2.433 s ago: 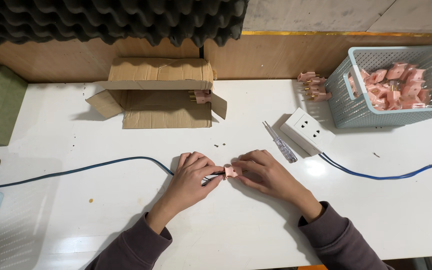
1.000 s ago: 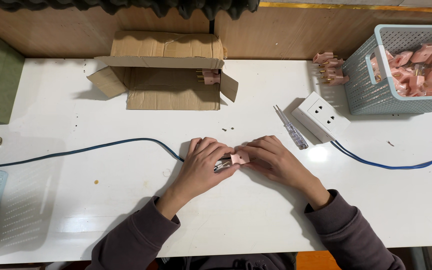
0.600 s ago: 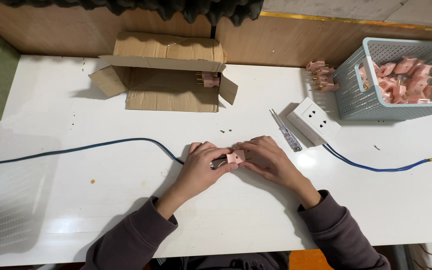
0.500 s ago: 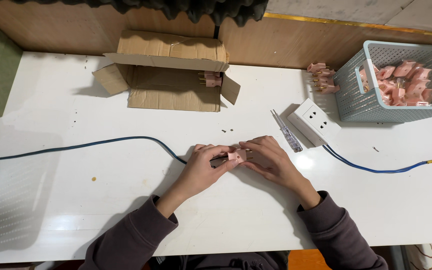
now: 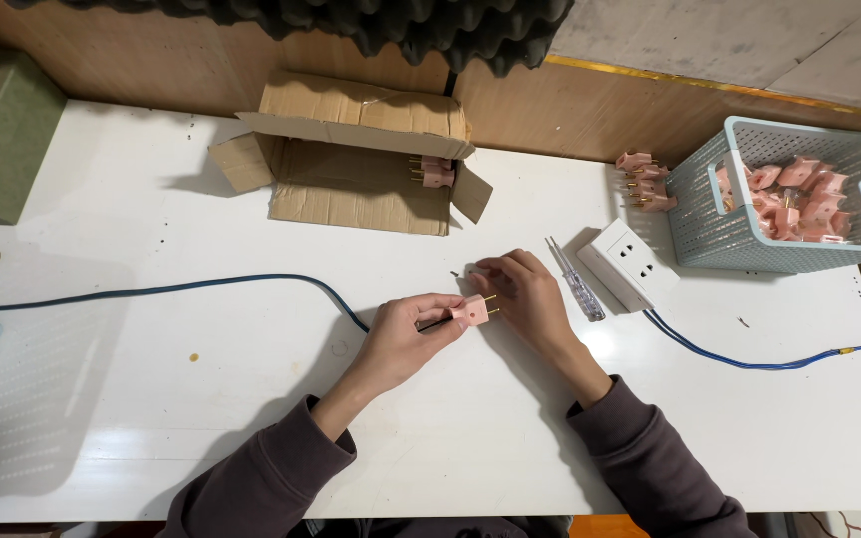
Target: The person assembles a pink electrical plug by inserting metal prongs and tightening them with a screwdriver. They handle multiple plug components and place the finished plug into a cardboard box.
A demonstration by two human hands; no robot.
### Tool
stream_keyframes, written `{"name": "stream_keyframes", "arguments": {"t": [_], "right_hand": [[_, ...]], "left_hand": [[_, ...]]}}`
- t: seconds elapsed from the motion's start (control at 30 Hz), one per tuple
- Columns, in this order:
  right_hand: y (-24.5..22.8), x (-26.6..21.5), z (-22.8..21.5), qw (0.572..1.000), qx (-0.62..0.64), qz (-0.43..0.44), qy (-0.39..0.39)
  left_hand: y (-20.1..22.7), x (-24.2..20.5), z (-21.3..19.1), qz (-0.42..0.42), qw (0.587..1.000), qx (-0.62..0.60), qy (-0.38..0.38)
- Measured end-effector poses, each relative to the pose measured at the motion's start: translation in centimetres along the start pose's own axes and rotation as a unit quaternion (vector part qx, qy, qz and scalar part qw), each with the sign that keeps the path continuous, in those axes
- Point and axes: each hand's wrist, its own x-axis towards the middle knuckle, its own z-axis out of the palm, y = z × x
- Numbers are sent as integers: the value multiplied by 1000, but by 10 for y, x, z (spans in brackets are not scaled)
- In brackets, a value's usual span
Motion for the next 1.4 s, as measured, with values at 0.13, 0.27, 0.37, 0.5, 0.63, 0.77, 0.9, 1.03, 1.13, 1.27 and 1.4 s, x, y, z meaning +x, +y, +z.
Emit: {"name": "stream_keyframes", "arguments": {"t": [0.13,0.27,0.37,0.5,0.63,0.77,0.9,1.03,1.13,1.27,1.4], "right_hand": [[6,1,10,999,-31,-2,-10],[1,-1,-2,996,81,1,24],[-21,-5,-37,990,134,7,48],[-45,-22,-43,986,165,-4,20],[-38,-37,-27,992,112,-57,11],[-35,-40,-23,993,74,-83,35],[-28,-41,-19,993,90,-75,36],[-21,-43,-17,992,66,-96,41],[-27,-40,-19,992,68,-96,43],[-34,-36,-22,992,93,-73,43],[-38,-36,-22,993,94,-63,43]], "left_hand": [[4,0,0,-17,1000,-7,2],[1,-1,1,-18,999,-29,9],[-8,1,-1,-24,999,-28,3],[13,0,1,-21,999,-38,5],[14,0,3,-24,999,-37,7],[-3,3,1,-22,999,-26,11],[8,0,4,-16,1000,-23,12],[17,-3,4,-7,1000,-18,11],[3,1,4,-7,1000,-22,11],[-6,1,2,-5,1000,-19,15],[-2,1,2,-4,1000,-10,11]]}}
